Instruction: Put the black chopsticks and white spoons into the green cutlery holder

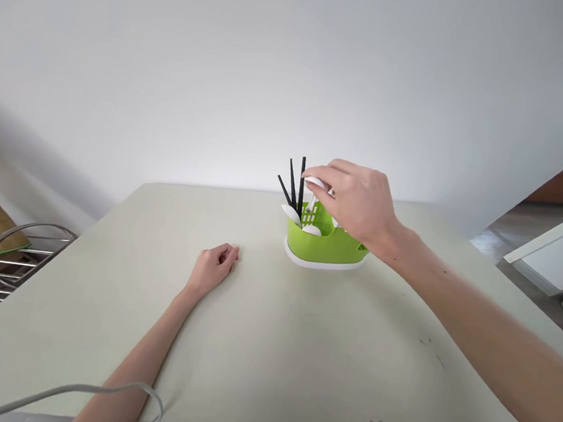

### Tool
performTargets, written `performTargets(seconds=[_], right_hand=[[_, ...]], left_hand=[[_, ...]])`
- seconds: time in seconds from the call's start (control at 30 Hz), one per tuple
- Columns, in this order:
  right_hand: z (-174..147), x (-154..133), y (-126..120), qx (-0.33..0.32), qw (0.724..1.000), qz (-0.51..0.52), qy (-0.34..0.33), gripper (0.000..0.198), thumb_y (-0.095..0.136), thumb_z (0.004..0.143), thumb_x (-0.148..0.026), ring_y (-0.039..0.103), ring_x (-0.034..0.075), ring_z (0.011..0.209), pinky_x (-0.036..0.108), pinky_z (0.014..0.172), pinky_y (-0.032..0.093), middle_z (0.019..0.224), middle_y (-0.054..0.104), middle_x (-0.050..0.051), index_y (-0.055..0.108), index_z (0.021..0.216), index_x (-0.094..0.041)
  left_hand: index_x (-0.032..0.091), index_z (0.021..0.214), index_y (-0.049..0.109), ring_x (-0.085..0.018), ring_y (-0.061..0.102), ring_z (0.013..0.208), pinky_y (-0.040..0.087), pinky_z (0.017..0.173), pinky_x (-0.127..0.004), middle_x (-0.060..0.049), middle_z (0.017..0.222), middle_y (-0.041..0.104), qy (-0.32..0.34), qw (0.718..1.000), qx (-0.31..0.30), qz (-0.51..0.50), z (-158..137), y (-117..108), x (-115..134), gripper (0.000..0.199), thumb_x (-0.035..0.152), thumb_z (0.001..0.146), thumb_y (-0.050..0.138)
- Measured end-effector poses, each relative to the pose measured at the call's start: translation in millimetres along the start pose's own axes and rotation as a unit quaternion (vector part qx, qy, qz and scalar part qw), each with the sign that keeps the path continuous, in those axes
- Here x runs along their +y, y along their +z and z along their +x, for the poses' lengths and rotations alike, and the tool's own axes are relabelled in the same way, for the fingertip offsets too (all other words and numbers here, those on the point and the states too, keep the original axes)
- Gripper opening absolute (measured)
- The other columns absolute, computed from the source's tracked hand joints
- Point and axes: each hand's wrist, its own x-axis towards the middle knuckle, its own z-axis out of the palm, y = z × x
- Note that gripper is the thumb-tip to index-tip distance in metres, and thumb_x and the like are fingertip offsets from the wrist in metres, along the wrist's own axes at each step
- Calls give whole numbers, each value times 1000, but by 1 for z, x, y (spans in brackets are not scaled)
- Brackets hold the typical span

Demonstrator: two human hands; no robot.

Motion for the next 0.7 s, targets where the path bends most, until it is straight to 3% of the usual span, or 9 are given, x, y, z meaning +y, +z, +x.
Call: performTargets(seconds=[0.2,0.57,0.7], right_hand=[[-9,-11,17,-89,994,-67,4,24,57,102,-26,61,18,70,32,56,20,83,75,3,81,101,-28],[-19,-34,27,-184,977,-94,44,35,57,102,-23,53,16,56,33,60,19,64,67,5,73,72,-19],[-23,-42,29,-236,962,-115,78,39,48,105,-25,54,16,54,32,60,22,63,66,7,71,75,-17]], left_hand=[[23,70,58,-14,45,53,39,59,-28,4,57,57,-6,1000,-8,-3,1,1,-2,45,54,101,47],[23,72,60,-14,45,54,39,59,-28,3,57,58,-1,1000,-7,-4,1,2,-3,44,54,101,48],[22,74,61,-13,45,54,40,60,-27,4,57,58,-3,1000,-6,-2,1,2,-4,44,54,101,48]])
